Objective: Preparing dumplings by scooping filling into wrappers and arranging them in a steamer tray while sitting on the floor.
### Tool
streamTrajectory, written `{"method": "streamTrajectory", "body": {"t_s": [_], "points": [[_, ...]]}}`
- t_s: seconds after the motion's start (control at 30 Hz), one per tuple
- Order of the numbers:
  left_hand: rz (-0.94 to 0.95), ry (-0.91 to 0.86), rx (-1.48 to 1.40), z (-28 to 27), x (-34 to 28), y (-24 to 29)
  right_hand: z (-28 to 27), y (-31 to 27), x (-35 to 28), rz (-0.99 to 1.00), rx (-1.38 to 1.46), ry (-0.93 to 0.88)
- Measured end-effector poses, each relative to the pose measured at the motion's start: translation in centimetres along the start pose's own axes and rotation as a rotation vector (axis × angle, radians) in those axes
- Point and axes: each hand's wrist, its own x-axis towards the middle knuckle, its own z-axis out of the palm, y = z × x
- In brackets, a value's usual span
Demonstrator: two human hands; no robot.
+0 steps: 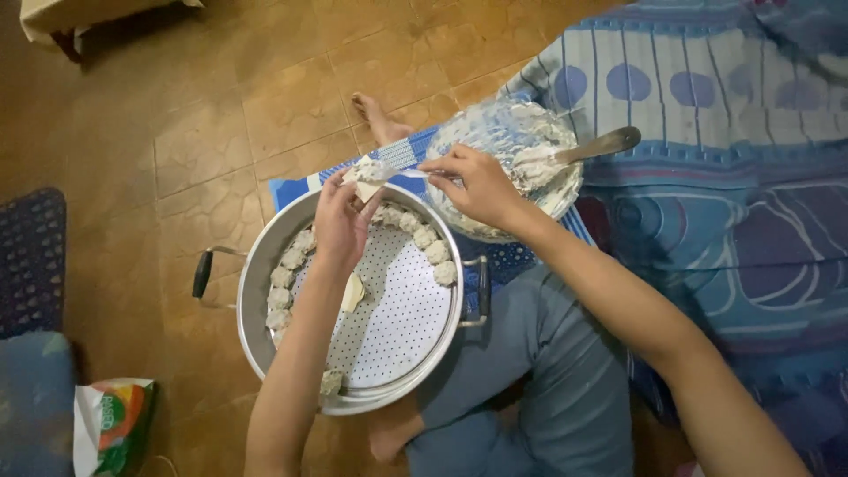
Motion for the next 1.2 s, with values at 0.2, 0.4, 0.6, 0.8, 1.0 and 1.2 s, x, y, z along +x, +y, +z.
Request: {"method": "streamTrajectory", "body": {"t_s": [0.2,0.4,0.6,0.8,1.0,1.2], "points": [[0.067,0.059,0.066,-3.8,2.3,-2.7,0.1,-0.9,0.3,0.053,-0.015,-0.06],[0.081,0.083,0.033,-6.8,4.0,-4.3,0.1,-1.1,0.1,0.017,-0.056,-0.068],[0.1,0.068,-0.029,-6.8,3.7,-4.4,0.0,-1.6,0.1,0.009,-0.104,-0.077],[0.071,0.027,-0.097,-7.4,3.9,-4.5,-0.1,-1.6,0.3,0.026,-0.054,-0.08],[0.108,0.024,0.034,-4.1,1.4,-2.2,-0.3,-1.5,0.3,0.028,-0.045,-0.088],[0.126,0.033,0.028,-4.4,1.5,-2.0,-0.4,-1.8,0.4,0.012,-0.017,-0.065]]}}
